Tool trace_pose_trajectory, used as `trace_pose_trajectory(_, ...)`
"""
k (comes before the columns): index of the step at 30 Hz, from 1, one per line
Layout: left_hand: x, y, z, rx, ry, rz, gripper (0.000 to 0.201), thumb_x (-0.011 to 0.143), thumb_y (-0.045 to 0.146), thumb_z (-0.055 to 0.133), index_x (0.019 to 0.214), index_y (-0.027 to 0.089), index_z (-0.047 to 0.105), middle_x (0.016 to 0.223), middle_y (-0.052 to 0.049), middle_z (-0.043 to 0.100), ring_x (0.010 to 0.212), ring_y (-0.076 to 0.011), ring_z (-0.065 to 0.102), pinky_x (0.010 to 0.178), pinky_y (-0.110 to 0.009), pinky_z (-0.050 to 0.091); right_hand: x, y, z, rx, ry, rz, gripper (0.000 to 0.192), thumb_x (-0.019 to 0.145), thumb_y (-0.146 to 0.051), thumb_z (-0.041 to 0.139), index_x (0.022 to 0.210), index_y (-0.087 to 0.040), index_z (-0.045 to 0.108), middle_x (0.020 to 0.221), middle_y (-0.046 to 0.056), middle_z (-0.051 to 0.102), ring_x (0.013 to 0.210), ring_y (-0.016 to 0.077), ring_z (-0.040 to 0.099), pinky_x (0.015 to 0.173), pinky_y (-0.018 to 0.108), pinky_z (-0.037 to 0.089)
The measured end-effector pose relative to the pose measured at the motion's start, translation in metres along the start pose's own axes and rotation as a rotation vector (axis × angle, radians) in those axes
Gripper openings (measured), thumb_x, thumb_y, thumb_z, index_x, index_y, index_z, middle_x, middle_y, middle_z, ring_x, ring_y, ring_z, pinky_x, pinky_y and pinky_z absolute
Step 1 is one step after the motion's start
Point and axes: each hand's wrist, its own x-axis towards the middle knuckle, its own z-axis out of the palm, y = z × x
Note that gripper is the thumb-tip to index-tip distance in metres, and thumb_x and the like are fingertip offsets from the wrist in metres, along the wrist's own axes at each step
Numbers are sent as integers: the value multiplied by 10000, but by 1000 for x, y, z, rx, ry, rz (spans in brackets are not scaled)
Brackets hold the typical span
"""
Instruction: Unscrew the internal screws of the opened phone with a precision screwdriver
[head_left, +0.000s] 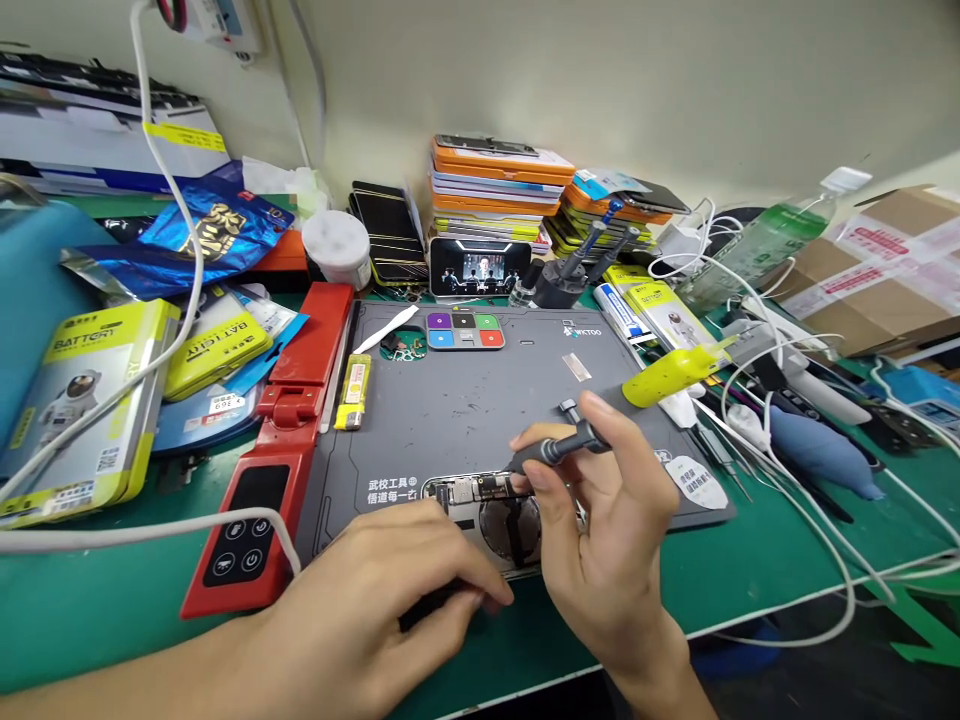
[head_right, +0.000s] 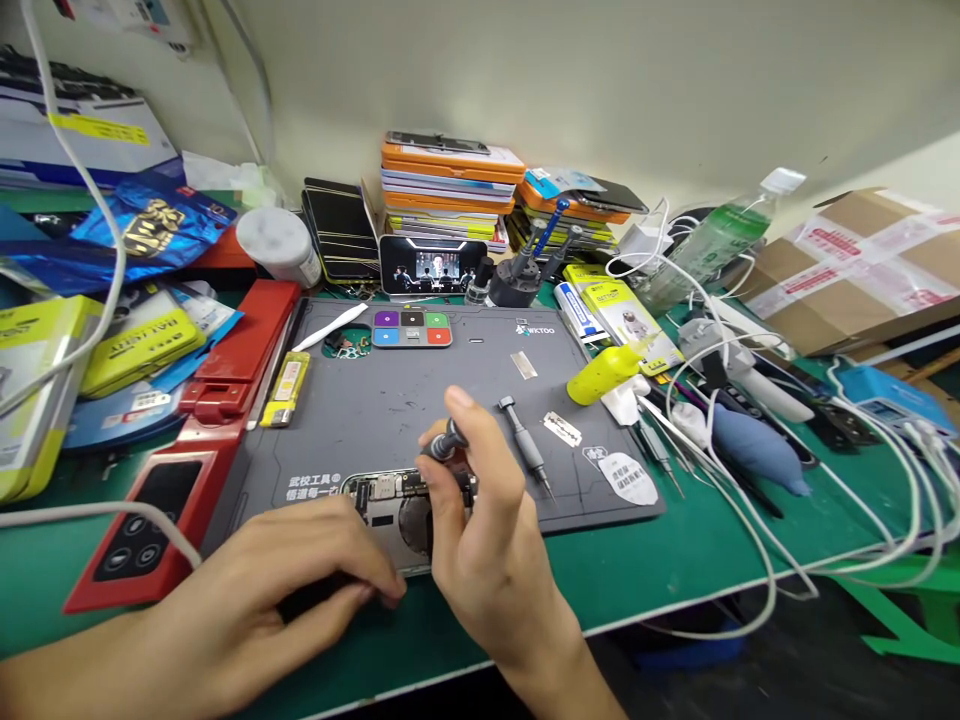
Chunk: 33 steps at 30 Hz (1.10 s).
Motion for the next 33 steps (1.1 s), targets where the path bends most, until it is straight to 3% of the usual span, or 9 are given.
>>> trace_pose_trajectory(3,1,0,0,76,-27,87,268,1006,42,582,1143,237,705,1072,30,825,895,-143,710,857,-239,531,0,0,2,2,-58,-21,851,1018,0,594,1684,-405,251,1584,125,582,1220,226,733,902,447,721)
trace_pose_trajectory(8,4,1,-2,134,-63,90,274,1003,29,556,1139,218,700,1055,13,822,893,-156,708,857,-255,538,1,0,3,13,-108,-31,862,1016,5,587,1705,-371,228,1546,109,604,1213,208,729,943,430,708)
trace_pose_trajectory(23,3,2,-2,167,-76,95,260,1006,30,566,1134,216,695,1050,18,813,917,-151,698,881,-239,524,4,1,4,4,-121,-52,846,1023,-2,578,1709,-354,231,1569,112,594,1219,206,734,920,398,709)
trace_pose_trajectory(33,1,2,-2,186,-80,99,251,1011,35,562,1134,212,692,1050,17,811,914,-160,688,865,-254,519,3,2,5,22,-118,-42,860,1016,5,591,1709,-363,236,1465,86,650,1151,184,736,868,354,705)
